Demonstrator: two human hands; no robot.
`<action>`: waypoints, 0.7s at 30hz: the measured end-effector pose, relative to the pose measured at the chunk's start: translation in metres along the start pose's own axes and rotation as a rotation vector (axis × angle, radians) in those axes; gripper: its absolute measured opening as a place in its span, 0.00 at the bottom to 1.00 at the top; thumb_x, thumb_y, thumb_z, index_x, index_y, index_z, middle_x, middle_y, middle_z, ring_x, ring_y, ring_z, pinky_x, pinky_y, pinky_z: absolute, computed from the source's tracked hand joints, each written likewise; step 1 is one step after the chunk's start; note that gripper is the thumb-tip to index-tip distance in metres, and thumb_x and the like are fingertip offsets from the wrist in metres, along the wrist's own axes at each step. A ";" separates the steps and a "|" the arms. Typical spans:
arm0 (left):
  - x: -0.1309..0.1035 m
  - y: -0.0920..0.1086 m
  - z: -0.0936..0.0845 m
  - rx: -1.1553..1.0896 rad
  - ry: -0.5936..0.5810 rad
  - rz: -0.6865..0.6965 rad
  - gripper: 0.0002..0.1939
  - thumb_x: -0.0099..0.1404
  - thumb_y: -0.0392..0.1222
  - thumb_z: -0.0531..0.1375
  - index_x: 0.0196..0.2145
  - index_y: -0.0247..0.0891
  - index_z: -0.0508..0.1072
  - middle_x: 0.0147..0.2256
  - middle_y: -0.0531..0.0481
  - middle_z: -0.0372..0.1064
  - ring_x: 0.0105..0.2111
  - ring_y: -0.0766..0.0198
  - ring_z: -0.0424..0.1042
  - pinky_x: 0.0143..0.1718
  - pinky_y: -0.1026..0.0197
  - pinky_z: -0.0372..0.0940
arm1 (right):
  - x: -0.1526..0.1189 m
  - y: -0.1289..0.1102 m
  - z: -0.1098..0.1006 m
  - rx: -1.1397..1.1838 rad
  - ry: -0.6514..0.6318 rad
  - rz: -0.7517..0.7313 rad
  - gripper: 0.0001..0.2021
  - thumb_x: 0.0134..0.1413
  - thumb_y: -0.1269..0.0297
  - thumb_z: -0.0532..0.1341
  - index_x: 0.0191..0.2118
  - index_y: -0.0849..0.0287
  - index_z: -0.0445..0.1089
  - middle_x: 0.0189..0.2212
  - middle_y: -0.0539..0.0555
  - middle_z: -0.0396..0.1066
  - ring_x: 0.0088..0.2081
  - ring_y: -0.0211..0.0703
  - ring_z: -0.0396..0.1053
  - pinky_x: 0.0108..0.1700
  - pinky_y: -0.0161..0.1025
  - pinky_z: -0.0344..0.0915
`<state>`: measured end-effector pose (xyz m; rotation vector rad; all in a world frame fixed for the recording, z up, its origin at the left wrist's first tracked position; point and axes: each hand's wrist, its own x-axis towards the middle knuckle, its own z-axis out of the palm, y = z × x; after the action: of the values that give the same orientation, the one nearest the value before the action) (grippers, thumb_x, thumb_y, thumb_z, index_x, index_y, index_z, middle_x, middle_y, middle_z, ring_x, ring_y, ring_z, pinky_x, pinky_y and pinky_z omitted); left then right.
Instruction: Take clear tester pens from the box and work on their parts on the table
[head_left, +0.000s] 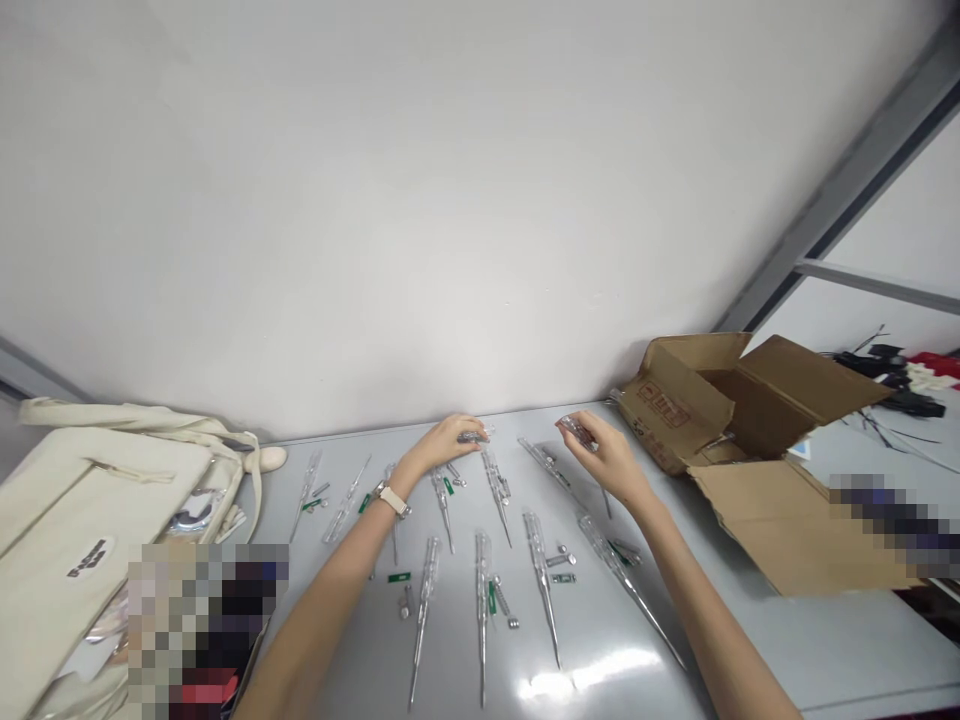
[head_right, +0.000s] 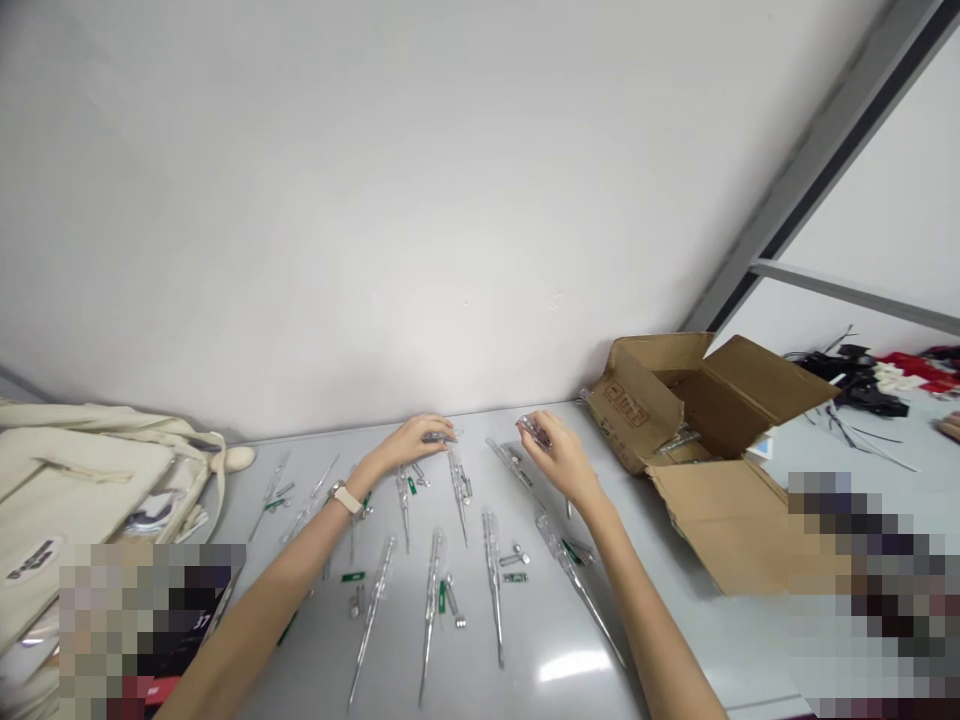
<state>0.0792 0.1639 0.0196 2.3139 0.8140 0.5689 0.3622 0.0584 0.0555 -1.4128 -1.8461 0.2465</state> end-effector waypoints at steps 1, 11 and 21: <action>0.000 0.001 0.000 0.005 0.006 -0.002 0.09 0.62 0.44 0.63 0.40 0.43 0.79 0.47 0.47 0.73 0.49 0.56 0.70 0.54 0.56 0.61 | 0.000 0.001 -0.003 -0.002 0.013 0.010 0.12 0.64 0.57 0.52 0.37 0.57 0.69 0.30 0.53 0.69 0.31 0.42 0.65 0.34 0.37 0.60; -0.038 0.059 -0.021 -0.011 0.220 -0.088 0.14 0.67 0.50 0.58 0.44 0.42 0.76 0.48 0.47 0.71 0.49 0.57 0.69 0.55 0.56 0.60 | -0.011 0.066 -0.010 -0.416 0.132 0.362 0.15 0.62 0.56 0.52 0.42 0.61 0.69 0.31 0.59 0.73 0.31 0.50 0.72 0.33 0.40 0.62; -0.171 0.134 -0.023 0.033 0.214 -0.342 0.14 0.70 0.48 0.51 0.43 0.49 0.76 0.46 0.50 0.72 0.46 0.60 0.71 0.50 0.57 0.67 | -0.046 0.057 -0.042 -0.320 0.058 0.275 0.21 0.61 0.54 0.50 0.53 0.56 0.69 0.39 0.61 0.75 0.37 0.55 0.74 0.39 0.47 0.67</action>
<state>-0.0025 -0.0250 0.0938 2.0989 1.2959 0.6573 0.4354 0.0263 0.0300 -1.8766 -1.6940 0.0448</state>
